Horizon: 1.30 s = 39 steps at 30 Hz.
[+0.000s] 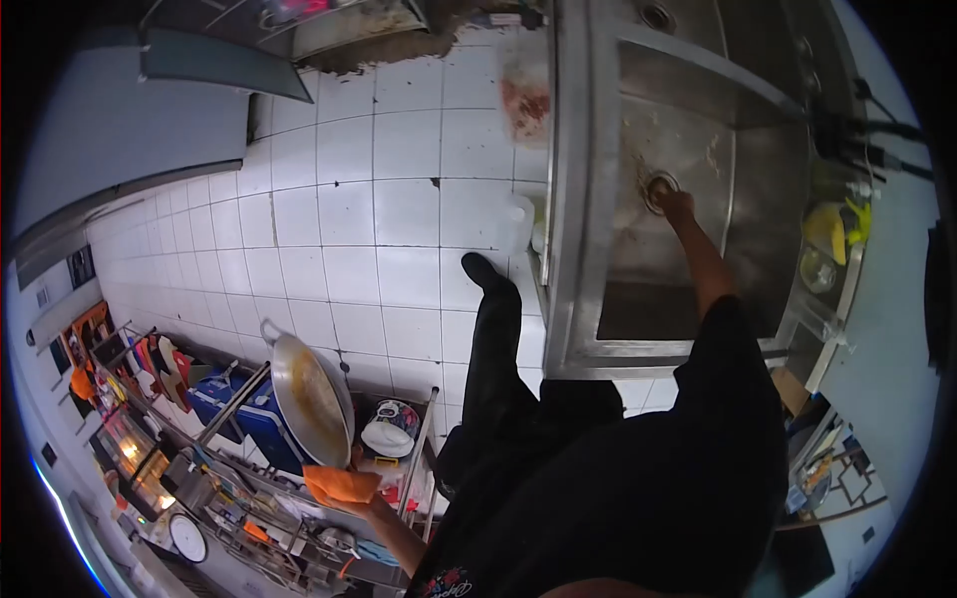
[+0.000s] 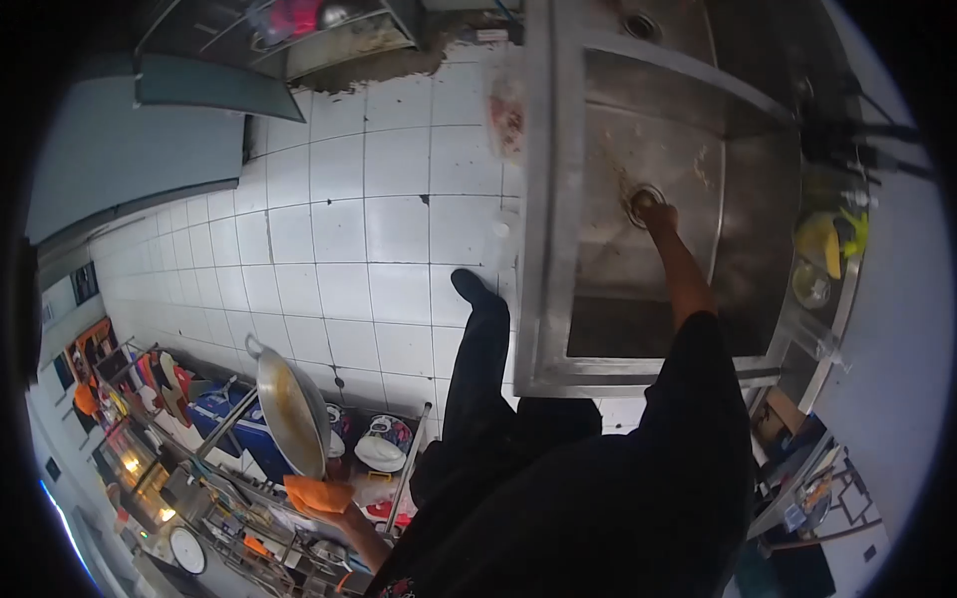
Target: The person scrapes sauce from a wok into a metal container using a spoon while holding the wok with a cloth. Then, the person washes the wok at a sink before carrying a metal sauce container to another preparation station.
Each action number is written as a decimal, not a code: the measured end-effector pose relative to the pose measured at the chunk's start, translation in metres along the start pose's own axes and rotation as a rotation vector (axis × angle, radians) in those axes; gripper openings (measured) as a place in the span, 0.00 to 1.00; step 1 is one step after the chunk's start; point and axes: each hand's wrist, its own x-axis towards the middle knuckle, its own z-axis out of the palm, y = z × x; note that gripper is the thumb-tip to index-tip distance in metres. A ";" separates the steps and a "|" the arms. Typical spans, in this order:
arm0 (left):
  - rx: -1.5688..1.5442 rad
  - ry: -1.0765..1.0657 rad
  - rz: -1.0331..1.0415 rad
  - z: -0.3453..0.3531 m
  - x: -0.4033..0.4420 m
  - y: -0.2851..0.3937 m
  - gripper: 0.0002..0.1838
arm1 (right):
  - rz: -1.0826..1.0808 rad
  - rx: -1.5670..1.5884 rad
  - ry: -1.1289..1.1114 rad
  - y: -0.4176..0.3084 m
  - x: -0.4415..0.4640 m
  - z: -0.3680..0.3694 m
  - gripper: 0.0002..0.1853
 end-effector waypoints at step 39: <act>-0.253 -0.491 -0.370 0.437 0.421 0.096 0.36 | 0.752 0.941 0.843 -0.087 -0.244 -0.481 0.09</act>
